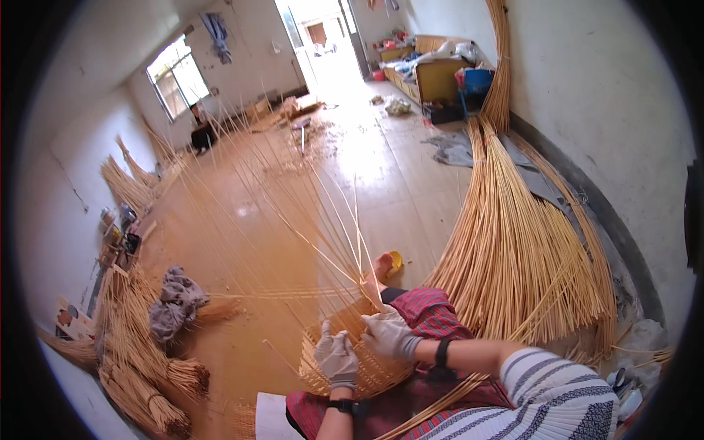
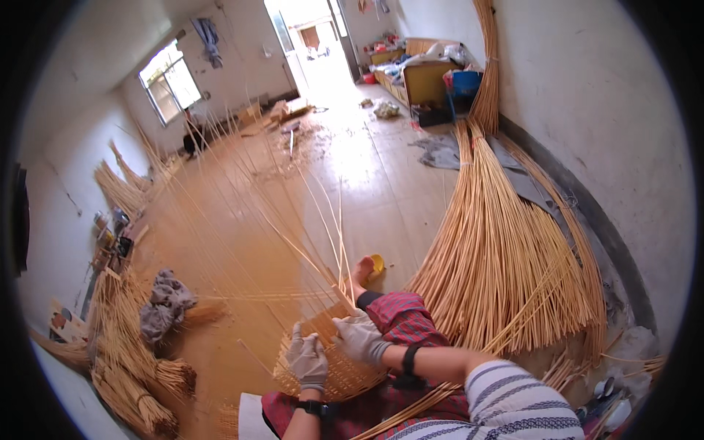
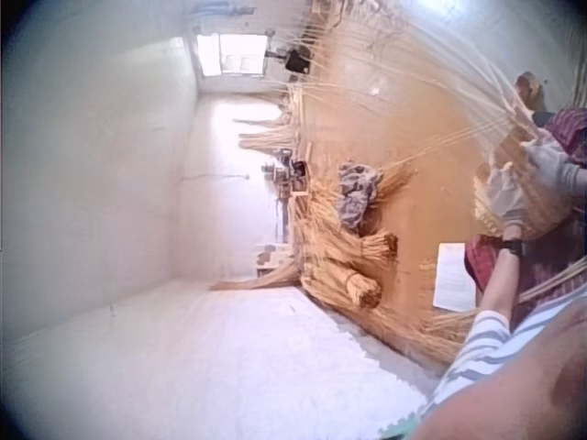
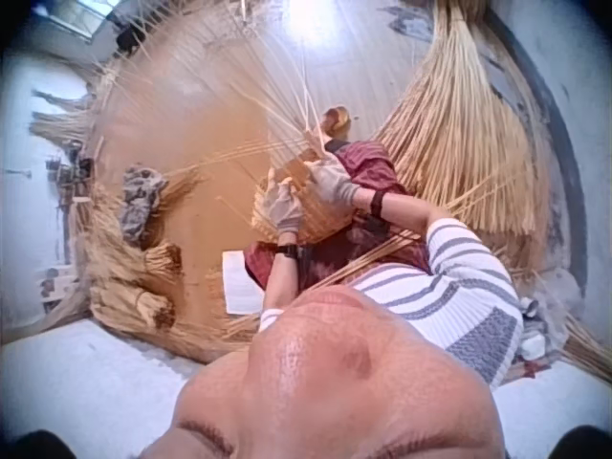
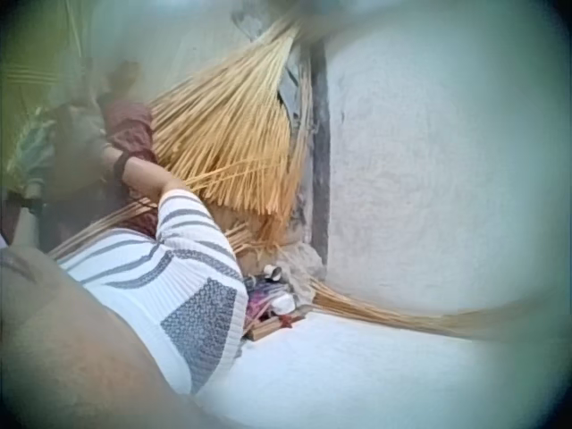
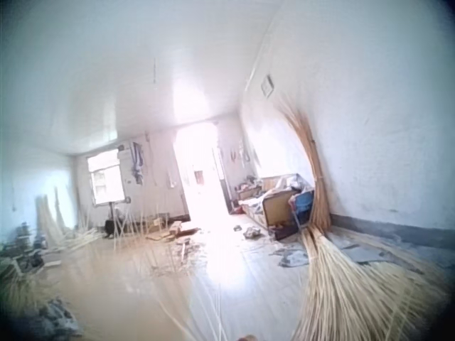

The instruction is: Weaving a wicker basket while sitting on the floor surrounded by materials.

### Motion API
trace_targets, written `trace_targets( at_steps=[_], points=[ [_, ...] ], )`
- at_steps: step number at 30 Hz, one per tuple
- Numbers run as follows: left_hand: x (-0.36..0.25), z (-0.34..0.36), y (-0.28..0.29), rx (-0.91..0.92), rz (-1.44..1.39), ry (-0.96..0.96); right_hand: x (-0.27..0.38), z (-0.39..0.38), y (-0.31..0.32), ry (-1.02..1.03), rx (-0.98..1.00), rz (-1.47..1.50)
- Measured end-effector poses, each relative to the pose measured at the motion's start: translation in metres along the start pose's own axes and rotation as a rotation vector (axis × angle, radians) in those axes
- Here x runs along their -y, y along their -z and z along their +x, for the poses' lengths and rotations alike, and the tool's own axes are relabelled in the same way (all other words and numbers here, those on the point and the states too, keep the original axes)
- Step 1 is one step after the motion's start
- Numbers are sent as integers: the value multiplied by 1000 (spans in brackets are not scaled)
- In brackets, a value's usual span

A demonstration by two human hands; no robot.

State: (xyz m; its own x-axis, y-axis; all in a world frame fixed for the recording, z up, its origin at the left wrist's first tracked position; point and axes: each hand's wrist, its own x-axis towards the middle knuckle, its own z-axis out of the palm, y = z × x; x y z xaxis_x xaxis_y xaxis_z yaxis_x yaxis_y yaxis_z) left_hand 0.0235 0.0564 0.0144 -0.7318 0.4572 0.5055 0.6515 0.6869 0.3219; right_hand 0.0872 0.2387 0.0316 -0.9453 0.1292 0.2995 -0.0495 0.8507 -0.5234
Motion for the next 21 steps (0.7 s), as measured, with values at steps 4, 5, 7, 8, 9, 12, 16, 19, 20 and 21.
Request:
trace_targets(
  at_steps=[4, 5, 7, 8, 9, 12, 16, 19, 20, 21],
  points=[
    [-56, -14, 80, 22, -259, 141, -40, 57, 94, 488, -148, -347],
    [-60, -26, 82, 90, -461, 97, -67, 87, 125, 408, -278, -475],
    [-76, -59, 69, 415, -900, 152, -127, 134, 213, 180, -509, -761],
    [-83, -79, 67, 654, -1085, 299, -131, 159, 248, 80, -559, -799],
    [-92, -90, 78, 882, -991, 295, -127, 174, 276, 9, -586, -806],
    [-80, -138, 66, 1171, -872, -43, -106, 206, 337, -122, -631, -790],
    [-51, -154, 69, 1042, -880, 217, -81, 220, 352, -143, -663, -756],
    [-23, -171, 52, 994, -798, 377, -73, 222, 352, -53, -695, -740],
    [-19, -173, 43, 1006, -772, 412, -78, 218, 354, -8, -695, -756],
    [-21, -171, 30, 1033, -824, 376, -85, 209, 353, 39, -691, -779]
  ],
)
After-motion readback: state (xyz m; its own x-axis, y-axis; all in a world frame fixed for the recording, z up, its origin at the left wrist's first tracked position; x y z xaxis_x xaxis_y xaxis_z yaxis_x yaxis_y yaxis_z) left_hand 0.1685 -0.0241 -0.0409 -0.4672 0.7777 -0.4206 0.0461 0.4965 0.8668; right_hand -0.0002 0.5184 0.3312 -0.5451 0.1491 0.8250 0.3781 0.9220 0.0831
